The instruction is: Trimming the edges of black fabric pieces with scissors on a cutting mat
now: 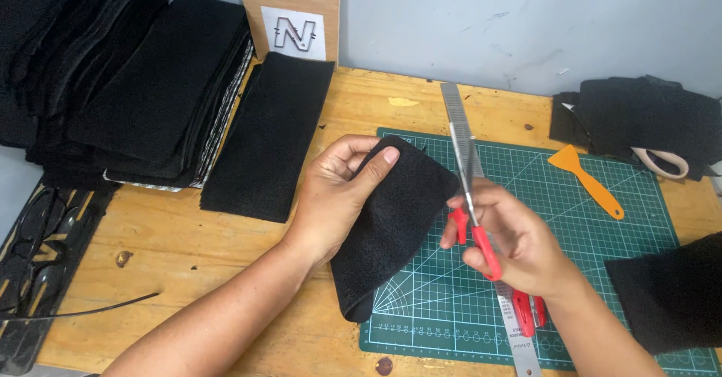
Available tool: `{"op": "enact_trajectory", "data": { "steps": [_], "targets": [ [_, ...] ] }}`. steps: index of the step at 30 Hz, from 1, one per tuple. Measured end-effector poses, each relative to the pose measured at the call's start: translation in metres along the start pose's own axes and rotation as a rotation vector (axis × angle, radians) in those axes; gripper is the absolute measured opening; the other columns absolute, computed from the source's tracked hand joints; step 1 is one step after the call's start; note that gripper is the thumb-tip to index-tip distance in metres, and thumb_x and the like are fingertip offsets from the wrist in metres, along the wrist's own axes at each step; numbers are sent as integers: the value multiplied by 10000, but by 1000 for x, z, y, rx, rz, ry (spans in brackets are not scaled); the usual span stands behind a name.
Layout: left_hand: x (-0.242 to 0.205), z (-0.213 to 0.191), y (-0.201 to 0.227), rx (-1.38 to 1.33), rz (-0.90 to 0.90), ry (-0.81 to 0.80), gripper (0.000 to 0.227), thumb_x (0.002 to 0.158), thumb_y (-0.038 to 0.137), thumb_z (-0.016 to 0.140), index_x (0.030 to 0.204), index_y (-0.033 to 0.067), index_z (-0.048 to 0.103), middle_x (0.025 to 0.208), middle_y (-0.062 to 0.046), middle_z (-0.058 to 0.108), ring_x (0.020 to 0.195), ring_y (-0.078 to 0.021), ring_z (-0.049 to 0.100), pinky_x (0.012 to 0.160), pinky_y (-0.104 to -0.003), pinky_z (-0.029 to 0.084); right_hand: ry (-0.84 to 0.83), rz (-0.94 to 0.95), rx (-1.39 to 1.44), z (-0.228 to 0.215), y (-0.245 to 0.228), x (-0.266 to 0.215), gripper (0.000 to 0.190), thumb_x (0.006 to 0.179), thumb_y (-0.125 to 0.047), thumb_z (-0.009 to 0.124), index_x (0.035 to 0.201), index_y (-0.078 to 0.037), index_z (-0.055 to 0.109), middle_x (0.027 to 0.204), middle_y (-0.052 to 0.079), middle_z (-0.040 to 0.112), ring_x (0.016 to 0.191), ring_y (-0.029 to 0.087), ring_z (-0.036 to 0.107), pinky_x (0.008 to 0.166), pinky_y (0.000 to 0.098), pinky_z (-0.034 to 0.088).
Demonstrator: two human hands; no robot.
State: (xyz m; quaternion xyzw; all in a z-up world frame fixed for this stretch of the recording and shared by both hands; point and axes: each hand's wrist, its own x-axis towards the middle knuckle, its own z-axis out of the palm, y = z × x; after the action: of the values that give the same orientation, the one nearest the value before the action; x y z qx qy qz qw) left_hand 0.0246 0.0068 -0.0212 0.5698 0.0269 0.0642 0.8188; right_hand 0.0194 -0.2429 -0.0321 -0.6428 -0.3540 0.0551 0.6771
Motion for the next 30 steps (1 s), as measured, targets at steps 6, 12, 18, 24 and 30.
{"op": "enact_trajectory", "data": {
  "steps": [6,12,18,24,30],
  "targets": [
    [-4,6,2,-31,16,-22,224,931,156,773,1128,57,734,866,-73,791,812,-72,700,737,-222,601,49,6,67,-1,1,3,487,808,-27,729,1255,118,601,1228,270,628,766,298,752,737,427,609],
    [-7,10,3,-128,-58,-35,216,936,104,742,1134,25,710,862,-91,765,799,-140,726,736,-299,641,165,21,184,-11,14,-3,567,795,-102,764,1287,122,594,1337,289,584,815,358,728,756,459,589],
    [-7,12,3,-141,-82,3,179,934,86,738,1091,3,727,836,-104,764,769,-165,744,705,-325,655,176,27,199,-5,4,2,552,797,-100,758,1283,113,607,1359,299,588,839,367,725,766,476,585],
    [-2,3,-3,-63,-48,-8,239,947,141,733,1146,9,757,906,-91,782,875,-128,717,819,-341,641,135,90,140,-5,1,4,550,779,-56,759,1279,121,613,1300,285,614,803,360,728,743,467,603],
    [-6,6,6,-42,-8,-26,222,968,147,700,1146,26,756,912,-64,775,903,-110,703,855,-319,631,23,143,25,3,-2,7,505,776,8,752,1259,105,642,1282,273,644,795,336,750,736,478,618]
  ]
}}
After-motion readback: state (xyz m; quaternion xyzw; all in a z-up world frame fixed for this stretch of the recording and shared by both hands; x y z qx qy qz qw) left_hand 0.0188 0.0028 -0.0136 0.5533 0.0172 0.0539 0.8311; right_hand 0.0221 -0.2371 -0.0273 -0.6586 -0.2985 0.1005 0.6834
